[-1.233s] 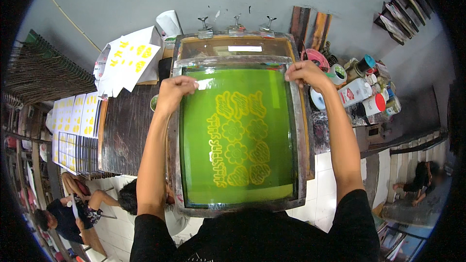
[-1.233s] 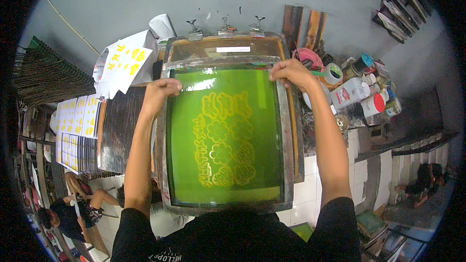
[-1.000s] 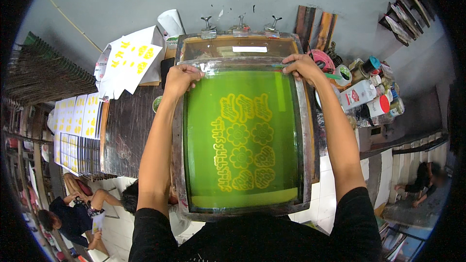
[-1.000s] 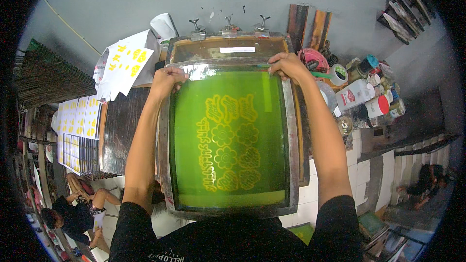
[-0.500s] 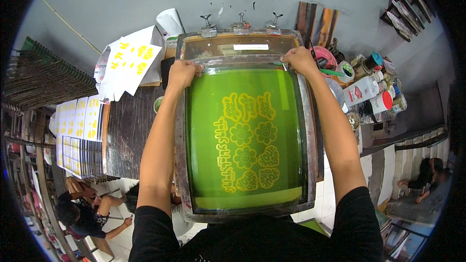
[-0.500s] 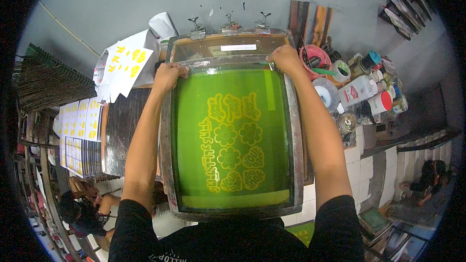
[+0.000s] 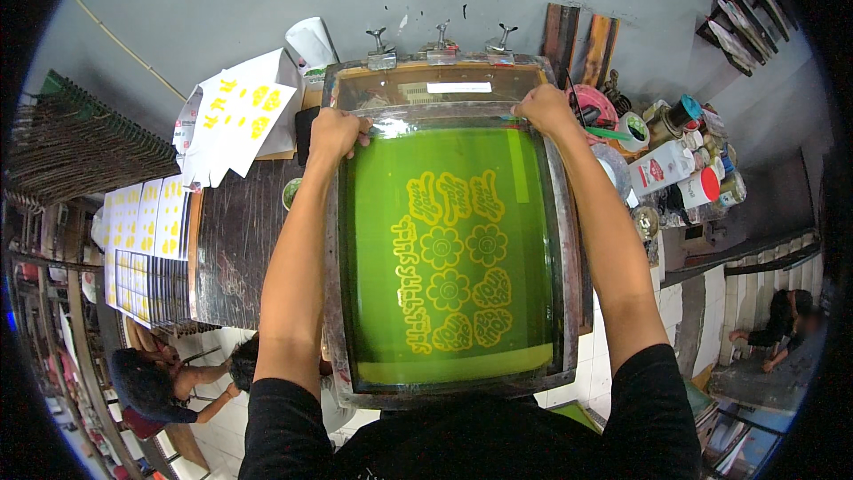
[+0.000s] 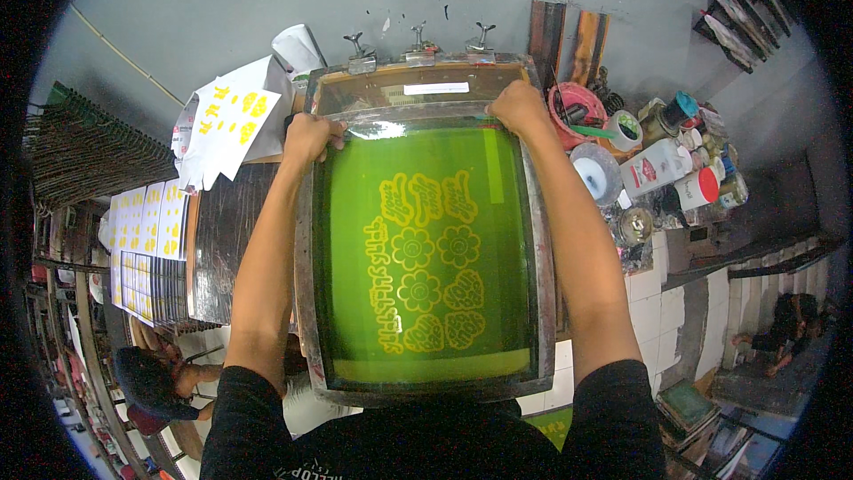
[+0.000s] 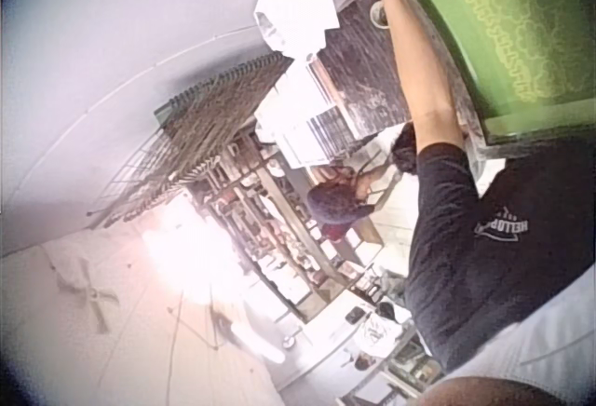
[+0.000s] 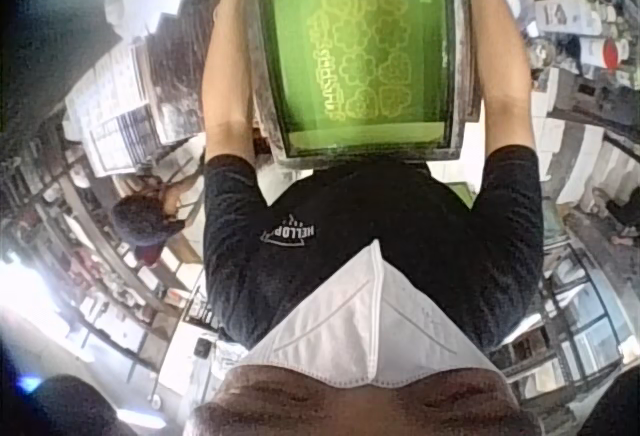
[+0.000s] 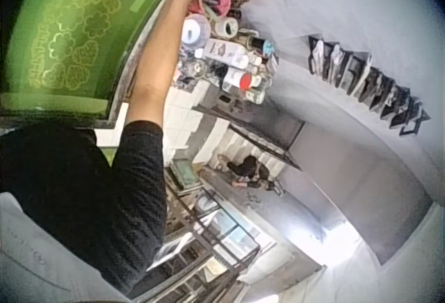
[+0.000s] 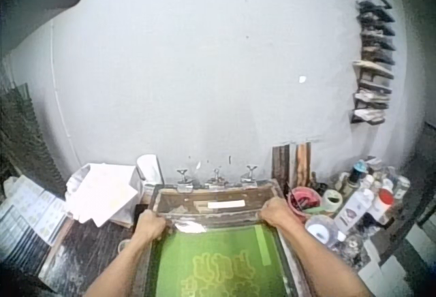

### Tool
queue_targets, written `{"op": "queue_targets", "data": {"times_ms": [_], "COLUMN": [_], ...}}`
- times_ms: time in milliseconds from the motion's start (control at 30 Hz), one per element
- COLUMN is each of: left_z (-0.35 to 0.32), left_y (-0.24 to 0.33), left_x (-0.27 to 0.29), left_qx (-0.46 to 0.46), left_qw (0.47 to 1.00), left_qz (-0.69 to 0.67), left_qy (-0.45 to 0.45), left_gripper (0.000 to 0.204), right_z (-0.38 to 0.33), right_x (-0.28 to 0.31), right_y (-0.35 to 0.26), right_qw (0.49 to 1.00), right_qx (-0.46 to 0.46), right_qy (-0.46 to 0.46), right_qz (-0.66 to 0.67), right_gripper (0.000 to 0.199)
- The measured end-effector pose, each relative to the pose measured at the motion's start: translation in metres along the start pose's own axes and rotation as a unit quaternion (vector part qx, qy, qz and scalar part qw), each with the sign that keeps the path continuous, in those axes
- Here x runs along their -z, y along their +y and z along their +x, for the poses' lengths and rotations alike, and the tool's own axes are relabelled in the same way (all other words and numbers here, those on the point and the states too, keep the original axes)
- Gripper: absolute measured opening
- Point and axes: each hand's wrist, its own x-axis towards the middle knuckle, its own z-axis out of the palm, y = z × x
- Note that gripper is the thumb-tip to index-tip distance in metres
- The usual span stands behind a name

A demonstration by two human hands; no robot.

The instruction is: The person applies adhesive tape to the edges of a screen printing frame and trims the excess using a knife.

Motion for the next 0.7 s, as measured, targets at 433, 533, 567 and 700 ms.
{"op": "queue_targets", "data": {"times_ms": [433,533,567,700], "left_z": [0.042,0.029,0.030,0.044], "left_y": [0.014,0.008,0.001,-0.029], "left_x": [0.020,0.011,0.005,-0.002], "left_qx": [-0.040,-0.273,-0.360,-0.338], "left_qw": [0.974,0.928,0.906,0.884], "left_qz": [0.220,0.255,0.222,0.303], "left_qy": [-0.018,-0.002,-0.028,-0.109], "left_gripper": [0.032,0.039,0.043,0.057], "right_z": [0.025,0.009,0.009,0.003], "right_x": [0.019,0.007,0.002,-0.008], "right_y": [0.043,0.019,0.016,0.006], "right_qw": [0.998,0.980,0.969,0.967], "right_qx": [0.036,0.175,0.207,0.233], "right_qy": [-0.024,-0.035,-0.060,-0.103], "right_qz": [0.041,0.090,0.119,0.026], "right_gripper": [0.035,0.041,0.044,0.047]}}
